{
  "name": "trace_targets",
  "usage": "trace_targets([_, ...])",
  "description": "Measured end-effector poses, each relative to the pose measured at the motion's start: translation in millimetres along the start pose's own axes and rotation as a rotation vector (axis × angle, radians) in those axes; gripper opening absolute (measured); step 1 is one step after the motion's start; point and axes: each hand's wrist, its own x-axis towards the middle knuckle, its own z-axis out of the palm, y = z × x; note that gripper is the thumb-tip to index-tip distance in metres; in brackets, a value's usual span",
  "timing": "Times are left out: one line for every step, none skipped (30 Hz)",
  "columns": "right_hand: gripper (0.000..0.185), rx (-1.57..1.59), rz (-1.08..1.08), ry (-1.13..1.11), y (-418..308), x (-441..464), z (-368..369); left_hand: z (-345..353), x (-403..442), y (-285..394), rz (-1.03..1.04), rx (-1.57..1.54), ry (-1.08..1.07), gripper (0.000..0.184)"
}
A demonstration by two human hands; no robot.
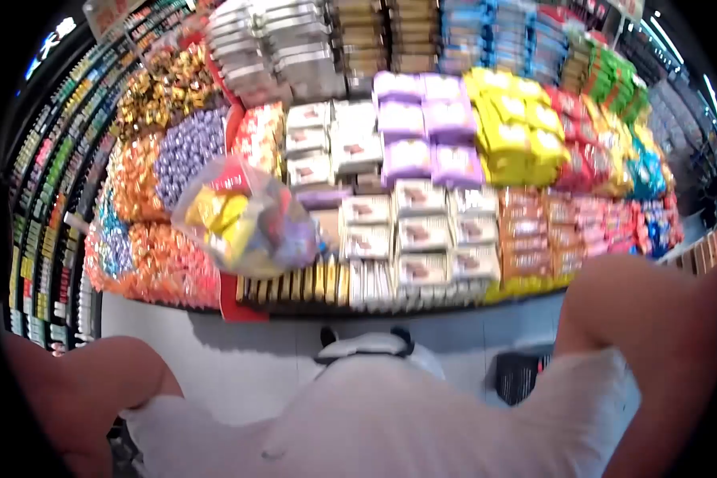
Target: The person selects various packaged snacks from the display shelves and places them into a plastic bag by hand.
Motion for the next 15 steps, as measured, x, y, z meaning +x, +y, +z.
trace_targets([0.025,-0.025,-0.032,0.013,0,0,5,-2,-3,-3,0.029,0.020,0.012,0.092])
trace_targets([0.025,-0.050,-0.054,0.038,-3,-1,10,-4,-5,-6,0.045,0.028,0.021,0.092])
trace_targets([0.024,-0.074,-0.044,0.063,-1,-4,14,-3,-5,-12,0.038,0.023,0.022,0.091])
trace_targets([0.024,-0.096,-0.048,0.078,5,-4,15,0,-4,-19,0.034,0.027,0.031,0.091])
trace_targets([0.024,-0.119,-0.078,0.098,10,-1,17,3,-3,-27,0.052,0.044,0.048,0.091])
trace_targets([0.024,-0.129,-0.111,0.124,10,-1,18,5,1,-30,0.078,0.062,0.066,0.091])
trace_targets([0.024,-0.145,-0.153,0.149,10,1,19,8,6,-35,0.116,0.070,0.090,0.091])
trace_targets([0.024,-0.149,-0.187,0.178,12,5,18,10,12,-41,0.146,0.073,0.103,0.091])
trace_targets([0.024,-0.150,-0.205,0.197,16,10,17,12,18,-48,0.161,0.070,0.119,0.091])
trace_targets([0.024,-0.161,-0.209,0.212,22,16,13,13,26,-54,0.166,0.064,0.133,0.090])
trace_targets([0.024,-0.175,-0.189,0.224,26,23,9,14,34,-56,0.151,0.062,0.142,0.090])
trace_targets([0.024,-0.184,-0.180,0.234,31,27,6,13,39,-58,0.143,0.056,0.148,0.090])
trace_targets([0.024,-0.190,-0.168,0.241,33,31,3,12,46,-56,0.135,0.053,0.153,0.090])
trace_targets([0.024,-0.201,-0.172,0.253,26,37,-5,10,54,-51,0.150,0.053,0.157,0.090])
trace_targets([0.024,-0.226,-0.229,0.279,15,35,-6,9,58,-39,0.208,0.062,0.155,0.090])
